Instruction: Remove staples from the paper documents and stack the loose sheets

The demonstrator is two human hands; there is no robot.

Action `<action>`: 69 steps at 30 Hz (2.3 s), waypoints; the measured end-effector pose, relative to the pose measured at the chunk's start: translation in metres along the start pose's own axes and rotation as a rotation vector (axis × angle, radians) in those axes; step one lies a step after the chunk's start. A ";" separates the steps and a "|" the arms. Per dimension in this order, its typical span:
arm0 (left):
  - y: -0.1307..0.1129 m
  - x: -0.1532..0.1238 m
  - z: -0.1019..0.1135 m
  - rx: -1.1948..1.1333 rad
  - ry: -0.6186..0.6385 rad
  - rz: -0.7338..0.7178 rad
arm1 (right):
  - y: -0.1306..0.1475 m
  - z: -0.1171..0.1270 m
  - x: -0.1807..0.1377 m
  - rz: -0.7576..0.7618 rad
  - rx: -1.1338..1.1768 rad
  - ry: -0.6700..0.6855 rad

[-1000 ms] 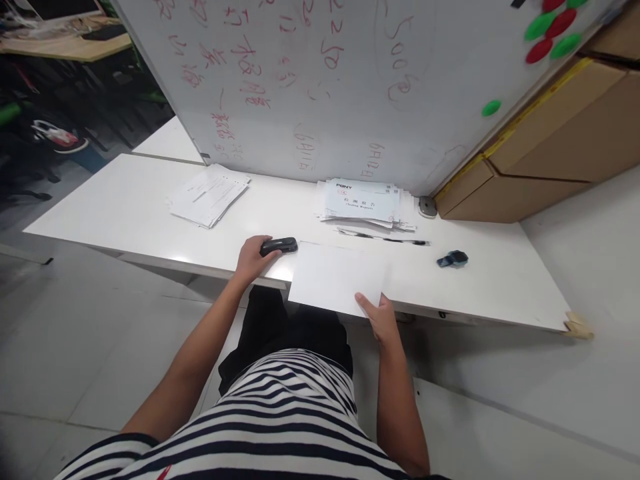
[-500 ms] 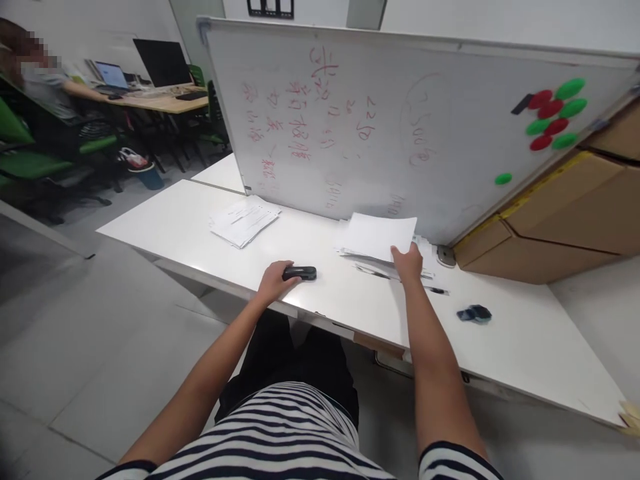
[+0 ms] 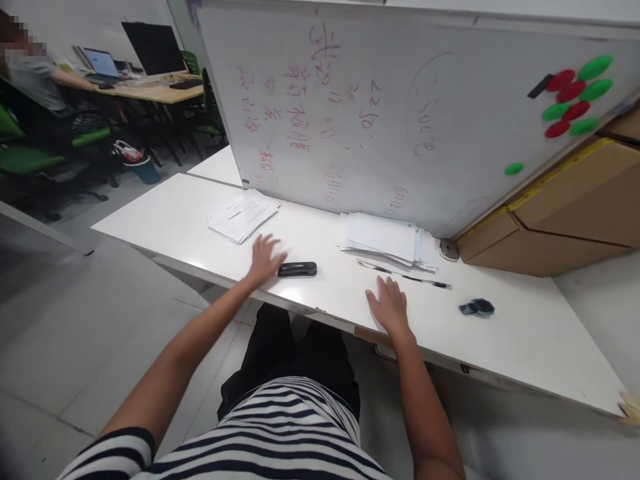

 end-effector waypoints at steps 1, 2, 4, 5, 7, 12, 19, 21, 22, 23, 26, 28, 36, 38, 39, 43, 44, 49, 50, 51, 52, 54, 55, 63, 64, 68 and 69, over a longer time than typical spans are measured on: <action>0.015 0.014 0.005 0.082 0.010 0.049 | 0.000 -0.004 -0.006 0.009 -0.020 0.032; 0.031 0.027 0.011 0.162 0.003 0.118 | -0.001 -0.007 -0.011 0.007 -0.036 0.038; 0.063 0.051 0.021 0.280 -0.011 0.264 | 0.000 -0.007 -0.015 -0.007 -0.058 0.012; 0.077 0.059 0.023 0.304 -0.016 0.337 | 0.001 -0.007 -0.015 -0.012 -0.063 0.001; 0.097 0.069 0.022 0.325 -0.013 0.419 | 0.003 -0.005 -0.014 -0.013 -0.066 -0.009; 0.105 0.069 0.012 0.304 -0.057 0.355 | 0.002 -0.004 -0.012 -0.022 -0.079 -0.034; 0.109 0.067 0.021 0.138 -0.183 0.437 | 0.006 -0.002 -0.014 -0.014 -0.080 -0.037; 0.111 0.065 0.024 0.101 -0.203 0.448 | 0.007 -0.001 -0.014 -0.022 -0.066 -0.030; 0.111 0.065 0.025 0.095 -0.206 0.439 | 0.007 0.000 -0.015 -0.026 -0.061 -0.031; 0.111 0.064 0.025 0.096 -0.205 0.426 | 0.007 0.000 -0.015 -0.029 -0.057 -0.033; 0.108 0.063 0.025 0.143 -0.199 0.419 | 0.007 -0.001 -0.015 -0.032 -0.050 -0.032; 0.108 0.063 0.026 0.200 -0.210 0.464 | 0.006 -0.002 -0.015 -0.033 -0.045 -0.027; 0.114 0.065 0.026 0.271 -0.202 0.614 | 0.004 -0.004 -0.015 -0.032 -0.049 -0.036; 0.116 0.066 0.026 0.258 -0.213 0.646 | 0.004 -0.004 -0.015 -0.033 -0.054 -0.027; 0.117 0.067 0.026 0.250 -0.216 0.664 | 0.004 -0.004 -0.015 -0.035 -0.054 -0.023; 0.123 0.070 0.024 0.216 -0.216 0.706 | 0.006 -0.002 -0.015 -0.036 -0.048 -0.026; 0.123 0.071 0.024 0.211 -0.219 0.703 | 0.006 -0.002 -0.015 -0.035 -0.047 -0.031; 0.120 0.073 0.027 0.191 -0.210 0.697 | 0.005 -0.002 -0.014 -0.029 -0.051 -0.044; 0.119 0.074 0.028 0.190 -0.213 0.700 | 0.005 -0.003 -0.014 -0.029 -0.052 -0.042; 0.118 0.074 0.029 0.192 -0.220 0.703 | 0.004 -0.003 -0.014 -0.030 -0.052 -0.041; 0.117 0.074 0.029 0.197 -0.229 0.705 | 0.004 -0.003 -0.014 -0.030 -0.050 -0.040; 0.116 0.074 0.030 0.207 -0.245 0.702 | 0.004 -0.003 -0.014 -0.028 -0.045 -0.043; 0.116 0.074 0.030 0.212 -0.249 0.700 | 0.005 -0.003 -0.014 -0.026 -0.043 -0.046; 0.118 0.074 0.028 0.259 -0.219 0.697 | 0.005 -0.002 -0.015 -0.028 -0.036 -0.045; 0.118 0.074 0.028 0.263 -0.213 0.698 | 0.005 -0.002 -0.015 -0.029 -0.035 -0.043; 0.116 0.075 0.030 0.301 -0.183 0.695 | 0.005 -0.001 -0.015 -0.034 -0.030 -0.034; 0.116 0.077 0.032 0.334 -0.170 0.686 | 0.006 0.000 -0.015 -0.034 -0.031 -0.030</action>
Point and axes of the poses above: each hand's wrist, its own x-axis towards the middle knuckle, its own z-axis out of the back of the hand, y = z × x, the point moved 4 cm from there along x, towards the middle knuckle, and after that the axes turned 4 degrees about -x, right-handed, at the moved point
